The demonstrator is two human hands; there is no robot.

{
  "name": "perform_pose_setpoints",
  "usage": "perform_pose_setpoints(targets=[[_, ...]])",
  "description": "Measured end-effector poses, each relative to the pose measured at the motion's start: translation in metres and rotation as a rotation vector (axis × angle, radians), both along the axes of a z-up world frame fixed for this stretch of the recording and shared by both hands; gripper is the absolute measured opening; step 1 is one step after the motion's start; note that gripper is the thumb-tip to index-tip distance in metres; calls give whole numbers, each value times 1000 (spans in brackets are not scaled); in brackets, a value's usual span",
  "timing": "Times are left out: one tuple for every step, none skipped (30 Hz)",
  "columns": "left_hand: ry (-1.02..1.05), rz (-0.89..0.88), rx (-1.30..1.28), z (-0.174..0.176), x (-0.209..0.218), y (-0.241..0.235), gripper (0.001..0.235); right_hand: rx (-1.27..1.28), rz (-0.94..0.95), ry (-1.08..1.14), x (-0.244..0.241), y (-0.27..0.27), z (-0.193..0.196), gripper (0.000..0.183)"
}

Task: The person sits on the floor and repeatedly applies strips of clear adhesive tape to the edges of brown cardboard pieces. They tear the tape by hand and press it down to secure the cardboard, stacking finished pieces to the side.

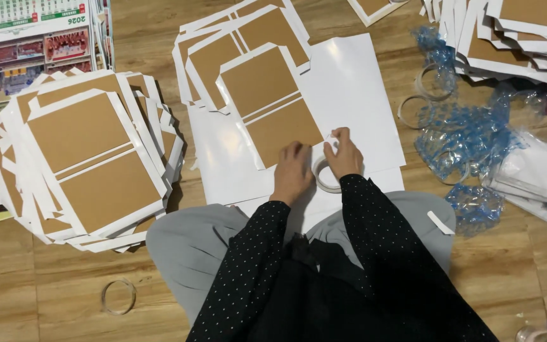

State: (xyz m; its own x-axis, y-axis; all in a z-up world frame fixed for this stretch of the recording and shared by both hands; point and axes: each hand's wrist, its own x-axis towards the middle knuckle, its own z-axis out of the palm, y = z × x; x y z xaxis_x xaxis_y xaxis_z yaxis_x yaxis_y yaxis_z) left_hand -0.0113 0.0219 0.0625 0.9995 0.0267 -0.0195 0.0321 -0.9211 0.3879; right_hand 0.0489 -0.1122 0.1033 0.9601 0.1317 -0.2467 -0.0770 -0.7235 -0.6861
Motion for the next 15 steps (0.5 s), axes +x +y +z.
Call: perform_pose_setpoints(targets=[[-81,165,-180,14,-3,7,53,10,135,-27,-1,8,9,21],[-80,166,-177,-1,-1,22,53,13,136,-26,0,14,13,21],[-53,433,-284,-17,-1,36,61,-52,188,0,-1,19,17,20],[-27,701,-388,-34,-2,51,71,-117,239,25,-2,24,21,18],[-28,705,-388,-46,0,63,71,-117,243,25,-2,25,19,18],[25,810,-520,-58,2,76,70,-139,254,21,-2,26,17,19],[80,913,-652,-71,1,88,70,-161,263,19,-4,26,15,19],[80,915,-651,-81,3,87,70,-160,265,20,-6,24,6,19],[135,969,-907,-91,10,85,70,-189,276,13,-5,21,-2,20],[191,1013,-1165,-101,16,83,71,-218,287,5,-5,18,-9,21],[191,1008,-1169,-103,16,86,71,-221,285,2,-7,16,-11,21],[216,1030,-1056,-105,15,90,73,-221,278,11,-10,14,-12,21],[242,1048,-942,-108,13,92,74,-221,271,21,-14,11,-13,20],[242,1043,-947,-105,6,90,74,-226,267,18,-20,7,-13,20],[229,1038,-965,-101,2,90,72,-227,264,37,-24,4,-13,21]])
